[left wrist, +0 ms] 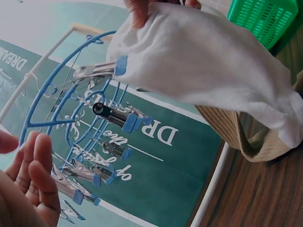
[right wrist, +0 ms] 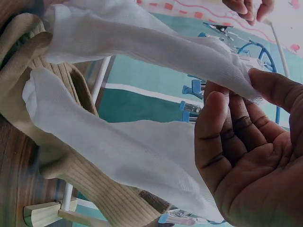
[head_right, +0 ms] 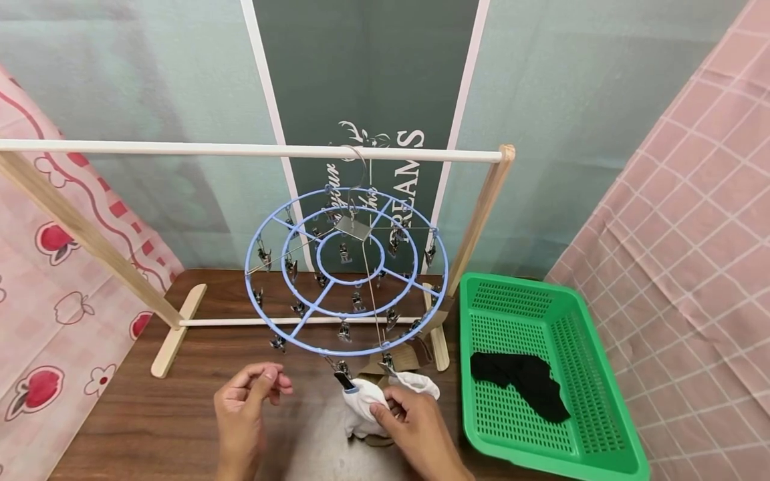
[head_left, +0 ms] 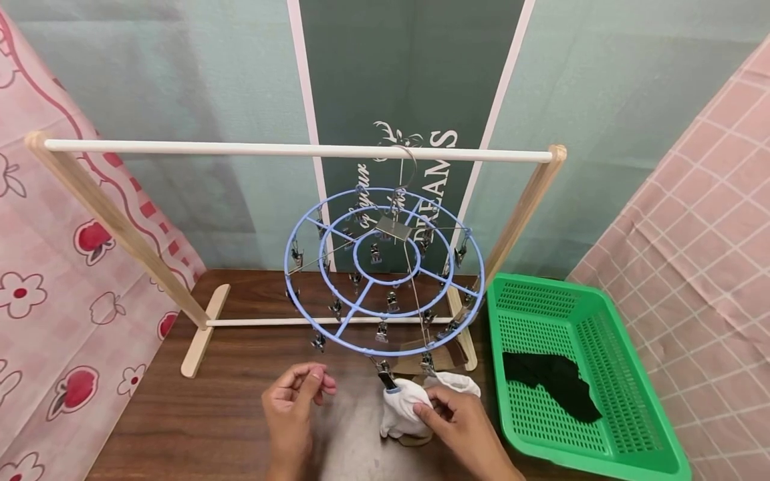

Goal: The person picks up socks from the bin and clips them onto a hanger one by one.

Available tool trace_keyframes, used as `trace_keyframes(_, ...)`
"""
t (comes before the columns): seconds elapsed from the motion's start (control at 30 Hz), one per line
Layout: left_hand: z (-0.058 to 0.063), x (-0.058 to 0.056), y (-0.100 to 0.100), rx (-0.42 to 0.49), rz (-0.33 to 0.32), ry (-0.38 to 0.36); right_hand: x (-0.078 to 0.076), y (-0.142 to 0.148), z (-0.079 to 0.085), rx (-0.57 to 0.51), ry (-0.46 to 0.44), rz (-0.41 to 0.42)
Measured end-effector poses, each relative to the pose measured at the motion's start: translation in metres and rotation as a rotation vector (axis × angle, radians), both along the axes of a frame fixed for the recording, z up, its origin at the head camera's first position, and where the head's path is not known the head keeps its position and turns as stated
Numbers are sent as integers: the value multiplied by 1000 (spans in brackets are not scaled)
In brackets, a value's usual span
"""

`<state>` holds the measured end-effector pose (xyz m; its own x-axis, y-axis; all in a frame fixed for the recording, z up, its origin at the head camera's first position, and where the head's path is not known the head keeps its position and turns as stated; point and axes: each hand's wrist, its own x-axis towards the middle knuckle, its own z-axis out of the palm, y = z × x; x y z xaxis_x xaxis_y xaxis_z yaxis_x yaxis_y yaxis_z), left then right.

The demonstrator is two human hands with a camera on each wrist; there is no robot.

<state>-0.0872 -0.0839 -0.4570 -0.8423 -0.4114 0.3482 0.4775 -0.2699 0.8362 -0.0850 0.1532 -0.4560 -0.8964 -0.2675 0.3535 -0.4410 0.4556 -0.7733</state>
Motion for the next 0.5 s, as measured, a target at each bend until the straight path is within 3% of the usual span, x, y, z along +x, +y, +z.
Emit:
trace_keyframes(0.17,-1,-5,-6,108,103,26,2,3,0,-27,-40,-2)
trace_keyframes(0.27,-2,-6,-9,109,151,-8,3,5,1,-35,-53,-7)
trace_keyframes(0.37,-3,-8,-11,79,135,-25,4,8,3,-41,-82,-27)
trace_keyframes(0.5,-4,-9,-11,15,48,-32,4,12,5,-50,-123,-56)
